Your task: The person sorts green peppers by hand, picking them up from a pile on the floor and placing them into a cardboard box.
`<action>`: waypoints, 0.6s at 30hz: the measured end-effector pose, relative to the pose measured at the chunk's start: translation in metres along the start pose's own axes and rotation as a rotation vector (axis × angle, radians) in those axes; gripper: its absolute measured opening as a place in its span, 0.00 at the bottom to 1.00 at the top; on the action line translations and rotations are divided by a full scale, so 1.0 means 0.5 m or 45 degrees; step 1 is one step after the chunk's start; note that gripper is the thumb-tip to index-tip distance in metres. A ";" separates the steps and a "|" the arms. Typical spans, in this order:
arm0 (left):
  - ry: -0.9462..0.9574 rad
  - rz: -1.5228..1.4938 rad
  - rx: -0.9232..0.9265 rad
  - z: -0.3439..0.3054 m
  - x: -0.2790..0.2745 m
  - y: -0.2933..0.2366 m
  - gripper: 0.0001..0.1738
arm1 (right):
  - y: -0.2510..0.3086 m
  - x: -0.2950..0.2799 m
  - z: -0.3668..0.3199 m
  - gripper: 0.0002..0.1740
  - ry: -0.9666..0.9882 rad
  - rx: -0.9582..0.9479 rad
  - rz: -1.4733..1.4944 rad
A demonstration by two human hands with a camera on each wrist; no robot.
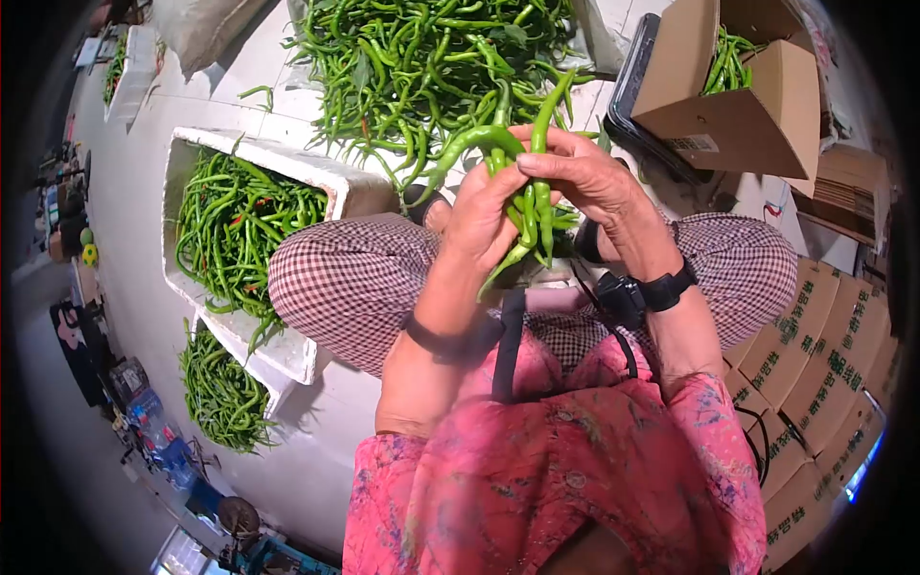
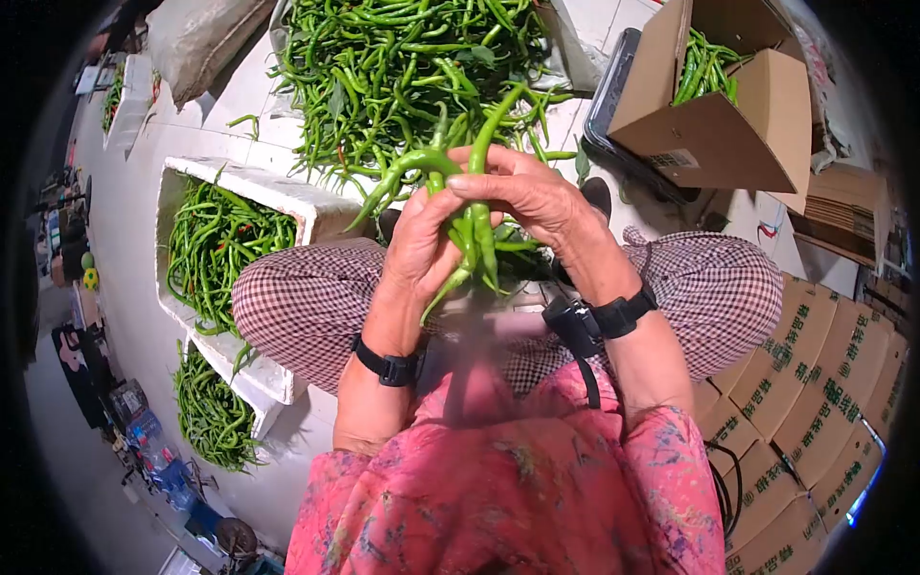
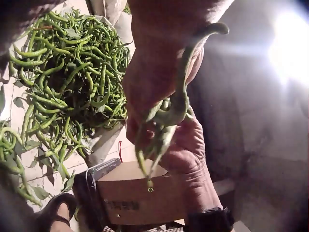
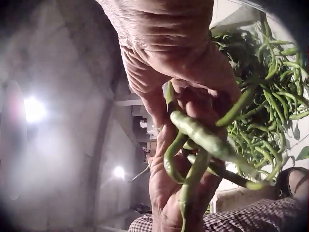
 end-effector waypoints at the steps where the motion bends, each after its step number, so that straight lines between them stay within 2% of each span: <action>1: -0.044 0.100 -0.061 0.001 -0.011 0.009 0.21 | -0.013 -0.001 0.003 0.29 -0.002 0.008 0.009; 3: -0.065 0.185 -0.138 0.000 -0.017 0.023 0.23 | -0.024 -0.009 0.011 0.25 -0.032 -0.068 0.095; 8: -0.031 0.325 -0.178 -0.008 -0.032 0.053 0.24 | -0.061 -0.054 0.008 0.17 -0.083 -0.009 -0.003; 10: -0.105 0.133 -0.105 0.001 -0.034 0.039 0.23 | -0.059 -0.066 0.020 0.17 -0.136 -0.103 0.409; 11: -0.122 0.151 -0.080 0.004 -0.051 0.033 0.21 | -0.058 -0.066 0.015 0.17 -0.082 -0.097 0.533; 14: -0.110 0.107 -0.059 0.011 -0.043 0.030 0.21 | -0.060 -0.086 0.025 0.18 -0.072 -0.159 0.655; 15: -0.079 0.049 -0.052 0.014 -0.039 0.030 0.22 | -0.046 -0.067 0.019 0.17 0.064 -0.156 0.707; 18: -0.094 0.020 -0.040 0.016 -0.037 0.031 0.22 | -0.062 -0.099 0.032 0.15 0.022 -0.203 0.745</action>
Point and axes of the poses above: each hand's wrist, its own z-axis towards the middle knuckle, its own x-axis out of the palm, y = z × x, the point moved 10 cm from there along z, towards the middle knuckle, and after that the axes turned 5 degrees about -z, right-handed, at the moved point
